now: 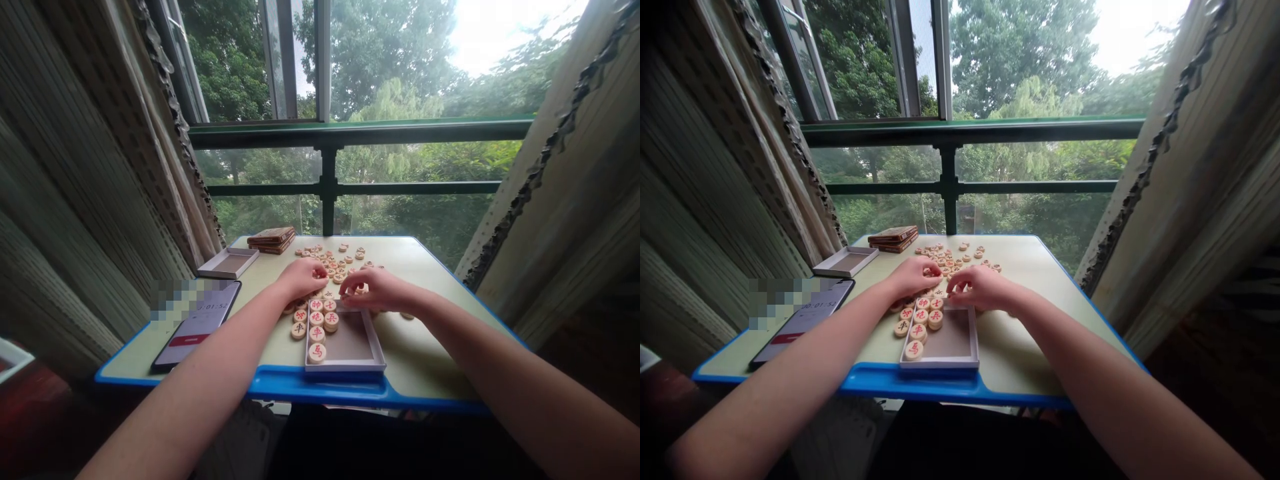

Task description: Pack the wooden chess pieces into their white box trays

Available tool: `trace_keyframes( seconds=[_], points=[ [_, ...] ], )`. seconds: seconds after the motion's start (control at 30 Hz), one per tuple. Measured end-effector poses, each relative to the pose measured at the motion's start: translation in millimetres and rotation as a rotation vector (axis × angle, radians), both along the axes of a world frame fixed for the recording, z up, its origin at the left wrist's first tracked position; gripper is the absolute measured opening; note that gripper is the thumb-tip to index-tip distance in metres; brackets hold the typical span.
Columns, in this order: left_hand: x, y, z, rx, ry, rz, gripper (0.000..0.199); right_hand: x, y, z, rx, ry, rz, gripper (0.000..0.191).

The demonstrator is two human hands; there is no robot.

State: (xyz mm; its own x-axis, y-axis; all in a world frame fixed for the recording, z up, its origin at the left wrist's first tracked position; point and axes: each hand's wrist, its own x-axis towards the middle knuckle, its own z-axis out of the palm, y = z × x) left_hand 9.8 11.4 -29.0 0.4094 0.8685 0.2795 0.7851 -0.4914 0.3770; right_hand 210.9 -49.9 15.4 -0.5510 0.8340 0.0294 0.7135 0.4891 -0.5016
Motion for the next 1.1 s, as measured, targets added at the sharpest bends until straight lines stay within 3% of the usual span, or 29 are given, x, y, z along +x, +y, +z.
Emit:
trace_keyframes(
  seconds=[0.23, 0.53, 0.77, 1.1],
  points=[
    [-0.5, -0.5, -0.1, 0.000, -0.006, 0.008, 0.035, -0.9, -3.8, -0.2, 0.025, -0.056, 0.158, 0.021],
    [0.0, -1.4, 1.2, 0.009, 0.019, -0.033, 0.026, -5.6, -17.6, 11.3, 0.058, -0.229, 0.091, 0.017],
    [-0.7, -0.8, 0.5, 0.020, 0.000, -0.078, 0.022, 0.1, -17.6, 10.3, 0.067, -0.321, 0.196, 0.020],
    [-0.4, -1.1, 1.1, 0.021, -0.011, -0.099, 0.023, -4.6, -25.1, 7.5, 0.080, -0.315, 0.234, 0.029]
  ],
)
